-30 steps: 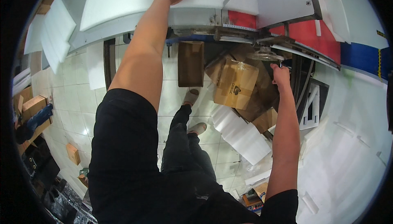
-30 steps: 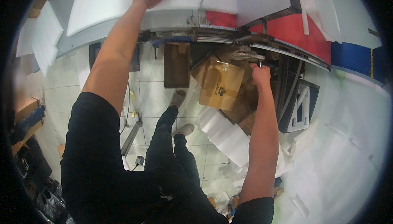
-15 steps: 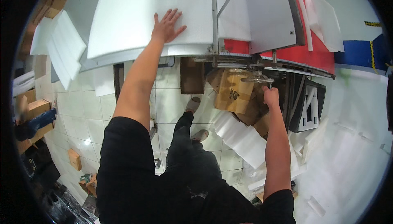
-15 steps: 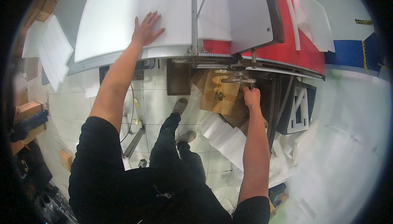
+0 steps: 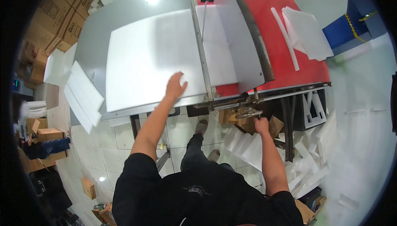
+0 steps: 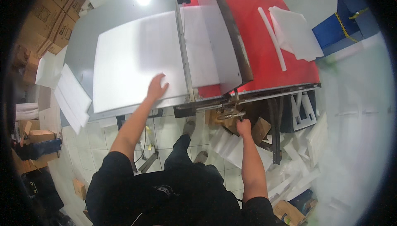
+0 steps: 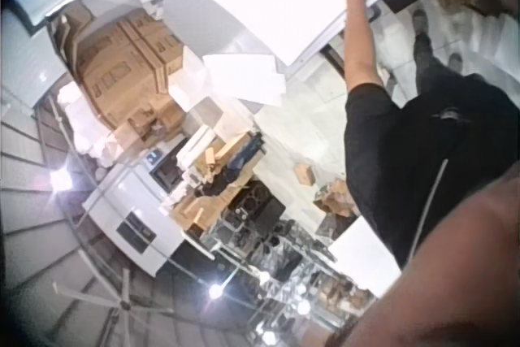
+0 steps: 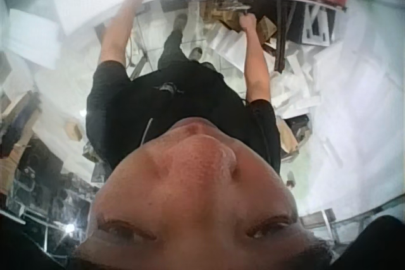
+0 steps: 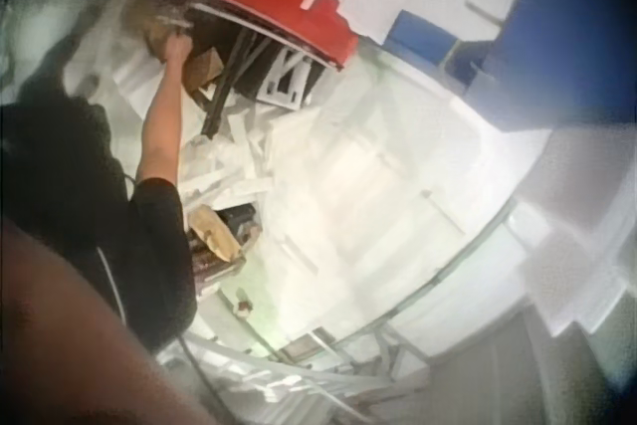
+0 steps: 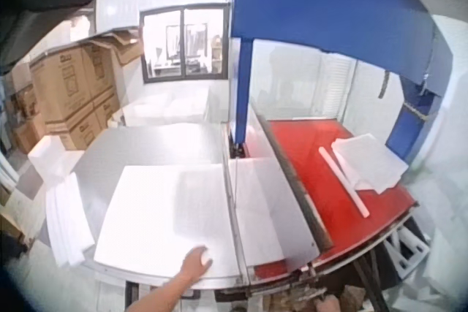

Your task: The person repeatedly places white foam sheets onto a red and silver cutting machine, aligns them, and pulls a lever to cut the sheets. The person then removes the cut pieces and repeats the process with new sheets.

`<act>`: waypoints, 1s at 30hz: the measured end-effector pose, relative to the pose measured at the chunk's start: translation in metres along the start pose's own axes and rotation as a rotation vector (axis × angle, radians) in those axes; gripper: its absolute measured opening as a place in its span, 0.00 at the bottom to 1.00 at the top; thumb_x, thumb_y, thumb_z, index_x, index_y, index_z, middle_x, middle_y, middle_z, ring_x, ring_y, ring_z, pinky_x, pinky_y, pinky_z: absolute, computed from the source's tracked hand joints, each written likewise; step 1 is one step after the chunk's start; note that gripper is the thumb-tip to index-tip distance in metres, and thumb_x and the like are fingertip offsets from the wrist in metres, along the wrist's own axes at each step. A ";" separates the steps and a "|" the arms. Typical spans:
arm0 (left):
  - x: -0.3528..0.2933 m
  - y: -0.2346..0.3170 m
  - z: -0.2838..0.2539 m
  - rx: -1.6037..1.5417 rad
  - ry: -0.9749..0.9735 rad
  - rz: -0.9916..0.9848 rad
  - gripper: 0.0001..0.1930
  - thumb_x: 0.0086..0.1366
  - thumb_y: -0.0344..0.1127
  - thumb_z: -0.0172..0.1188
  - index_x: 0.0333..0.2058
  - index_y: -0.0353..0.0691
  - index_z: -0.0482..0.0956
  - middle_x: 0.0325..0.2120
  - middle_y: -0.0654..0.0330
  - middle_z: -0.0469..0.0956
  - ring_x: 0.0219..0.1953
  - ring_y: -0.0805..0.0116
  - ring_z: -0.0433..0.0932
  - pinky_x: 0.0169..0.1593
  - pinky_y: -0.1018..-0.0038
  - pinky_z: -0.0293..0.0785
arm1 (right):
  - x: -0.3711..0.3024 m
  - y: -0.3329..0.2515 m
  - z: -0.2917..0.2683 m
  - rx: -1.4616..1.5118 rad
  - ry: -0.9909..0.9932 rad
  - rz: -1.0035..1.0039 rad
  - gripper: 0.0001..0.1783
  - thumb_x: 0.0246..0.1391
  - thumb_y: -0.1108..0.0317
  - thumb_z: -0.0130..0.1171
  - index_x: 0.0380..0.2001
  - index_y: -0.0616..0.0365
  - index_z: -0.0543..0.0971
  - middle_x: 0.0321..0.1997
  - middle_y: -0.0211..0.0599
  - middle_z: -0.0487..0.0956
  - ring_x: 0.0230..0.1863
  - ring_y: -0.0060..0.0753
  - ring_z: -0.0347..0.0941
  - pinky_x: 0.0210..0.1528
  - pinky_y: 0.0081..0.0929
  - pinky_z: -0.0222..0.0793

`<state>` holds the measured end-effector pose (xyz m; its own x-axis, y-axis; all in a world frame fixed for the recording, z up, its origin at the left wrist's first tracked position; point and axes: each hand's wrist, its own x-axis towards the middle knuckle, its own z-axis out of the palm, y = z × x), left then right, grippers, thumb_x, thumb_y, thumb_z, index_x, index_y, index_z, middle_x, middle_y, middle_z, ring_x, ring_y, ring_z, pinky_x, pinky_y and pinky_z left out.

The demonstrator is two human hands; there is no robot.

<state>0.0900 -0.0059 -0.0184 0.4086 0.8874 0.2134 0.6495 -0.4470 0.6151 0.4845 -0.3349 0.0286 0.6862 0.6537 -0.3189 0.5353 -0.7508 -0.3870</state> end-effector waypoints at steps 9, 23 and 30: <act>0.033 0.149 0.082 -0.360 -0.239 -0.635 0.32 0.57 0.49 0.72 0.51 0.29 0.77 0.38 0.48 0.85 0.33 0.58 0.86 0.42 0.64 0.83 | 0.002 -0.011 -0.023 -0.033 -0.131 0.118 0.26 0.53 0.54 0.64 0.37 0.73 0.83 0.42 0.68 0.81 0.50 0.66 0.77 0.54 0.49 0.72; 0.086 0.142 0.054 -0.507 -0.599 -0.895 0.30 0.55 0.48 0.76 0.43 0.27 0.77 0.35 0.47 0.82 0.31 0.57 0.85 0.34 0.64 0.87 | -0.003 -0.057 -0.059 -0.095 -0.136 0.191 0.22 0.51 0.53 0.64 0.31 0.68 0.85 0.37 0.62 0.83 0.44 0.61 0.81 0.49 0.49 0.76; 0.068 0.126 0.070 -0.883 -0.494 -0.938 0.31 0.56 0.39 0.76 0.49 0.28 0.69 0.42 0.47 0.78 0.38 0.58 0.84 0.33 0.64 0.87 | 0.006 -0.058 -0.058 -0.063 -0.168 0.179 0.23 0.50 0.54 0.65 0.31 0.69 0.85 0.36 0.63 0.83 0.43 0.63 0.81 0.48 0.51 0.75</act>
<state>0.2445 -0.0099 0.0198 0.3520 0.5990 -0.7193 0.2628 0.6743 0.6901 0.4864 -0.2929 0.0989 0.6842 0.5121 -0.5192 0.4455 -0.8572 -0.2583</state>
